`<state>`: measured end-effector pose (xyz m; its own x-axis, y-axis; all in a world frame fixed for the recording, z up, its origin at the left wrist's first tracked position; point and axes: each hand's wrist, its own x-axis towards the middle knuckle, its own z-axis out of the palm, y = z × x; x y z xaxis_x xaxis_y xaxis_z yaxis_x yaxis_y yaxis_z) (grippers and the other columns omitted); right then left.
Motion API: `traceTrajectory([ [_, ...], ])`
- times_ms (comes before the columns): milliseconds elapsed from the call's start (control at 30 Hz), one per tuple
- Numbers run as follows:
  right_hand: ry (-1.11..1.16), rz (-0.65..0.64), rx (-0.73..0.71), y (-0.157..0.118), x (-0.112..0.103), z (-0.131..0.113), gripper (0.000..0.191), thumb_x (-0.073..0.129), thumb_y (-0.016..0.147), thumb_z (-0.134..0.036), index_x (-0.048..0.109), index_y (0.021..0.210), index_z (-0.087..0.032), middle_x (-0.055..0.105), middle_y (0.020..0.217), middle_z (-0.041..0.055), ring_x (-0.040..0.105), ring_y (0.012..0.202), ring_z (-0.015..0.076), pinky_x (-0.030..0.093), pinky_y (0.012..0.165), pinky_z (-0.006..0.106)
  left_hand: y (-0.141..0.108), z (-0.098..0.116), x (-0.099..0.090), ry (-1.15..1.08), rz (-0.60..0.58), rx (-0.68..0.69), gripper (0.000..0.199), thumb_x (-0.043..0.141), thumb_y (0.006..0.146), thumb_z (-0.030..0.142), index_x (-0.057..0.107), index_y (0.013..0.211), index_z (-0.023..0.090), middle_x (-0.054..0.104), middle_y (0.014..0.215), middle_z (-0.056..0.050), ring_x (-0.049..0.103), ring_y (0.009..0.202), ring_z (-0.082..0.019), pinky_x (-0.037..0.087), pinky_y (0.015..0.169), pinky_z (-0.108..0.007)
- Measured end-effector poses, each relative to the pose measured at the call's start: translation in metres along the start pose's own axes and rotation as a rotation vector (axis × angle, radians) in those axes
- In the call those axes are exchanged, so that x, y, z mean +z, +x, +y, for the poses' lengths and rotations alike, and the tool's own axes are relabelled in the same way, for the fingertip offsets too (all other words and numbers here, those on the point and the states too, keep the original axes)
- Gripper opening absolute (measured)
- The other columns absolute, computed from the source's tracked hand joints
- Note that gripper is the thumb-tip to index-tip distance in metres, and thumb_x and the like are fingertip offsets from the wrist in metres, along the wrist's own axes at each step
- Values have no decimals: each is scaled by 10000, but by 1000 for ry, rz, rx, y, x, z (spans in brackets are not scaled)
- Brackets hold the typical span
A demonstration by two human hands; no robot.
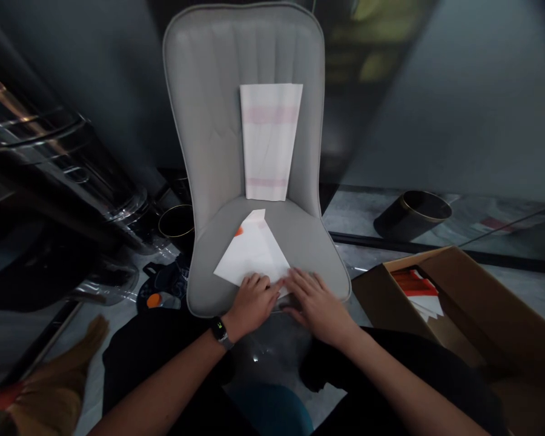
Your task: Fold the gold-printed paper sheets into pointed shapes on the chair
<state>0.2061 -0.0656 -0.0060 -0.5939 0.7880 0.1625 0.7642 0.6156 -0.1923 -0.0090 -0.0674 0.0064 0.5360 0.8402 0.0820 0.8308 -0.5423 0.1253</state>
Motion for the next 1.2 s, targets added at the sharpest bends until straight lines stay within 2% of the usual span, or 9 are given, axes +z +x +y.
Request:
traceTrajectory([
  [133,-54,1,15,-19,26,-13,825,425,1003,-632,239,1631,-130,329,1641,198,340,1500,388,213,1196,686,-1,0,1,11,5,-4,400,499,1059,307,541,1451,234,643,1018,-71,545,975,-265,404,815,-403],
  [300,-75,19,23,-21,35,-13,955,374,973,-733,93,1649,-119,274,1659,202,266,1529,406,154,1193,728,-1,2,1,42,-14,-9,395,525,1049,308,554,1434,227,646,1019,-77,552,979,-274,402,819,-407],
  [500,-110,15,7,-21,32,0,936,479,928,-752,207,1643,-212,268,1667,184,250,1530,427,152,1170,753,-1,4,3,48,9,-11,379,507,1053,293,562,1420,213,634,1014,-83,552,967,-276,408,809,-411],
  [667,-130,50,-8,-23,31,-5,982,515,924,-728,172,1645,-156,234,1686,129,184,1542,441,100,1196,735,-3,4,8,103,36,-11,384,488,1061,305,559,1430,224,639,1019,-87,554,975,-279,407,816,-415],
  [867,-135,110,21,-25,32,-6,957,509,947,-682,130,1650,-155,239,1685,129,172,1544,442,85,1195,738,-6,4,13,112,61,-5,389,515,1051,299,559,1429,218,640,1034,-89,554,982,-281,414,820,-427],
  [1033,-93,67,-45,-26,35,4,901,440,980,-681,52,1650,-220,311,1666,106,245,1539,377,90,1205,723,-7,4,16,124,78,-14,390,486,1063,308,551,1436,214,644,1052,-93,554,986,-281,410,823,-428],
  [1200,-93,12,-20,-24,37,6,926,469,950,-723,55,1643,-271,309,1668,108,243,1539,387,132,1174,763,-7,7,16,113,87,-28,380,493,1057,283,563,1421,201,645,1043,-100,563,979,-280,410,816,-419],
])
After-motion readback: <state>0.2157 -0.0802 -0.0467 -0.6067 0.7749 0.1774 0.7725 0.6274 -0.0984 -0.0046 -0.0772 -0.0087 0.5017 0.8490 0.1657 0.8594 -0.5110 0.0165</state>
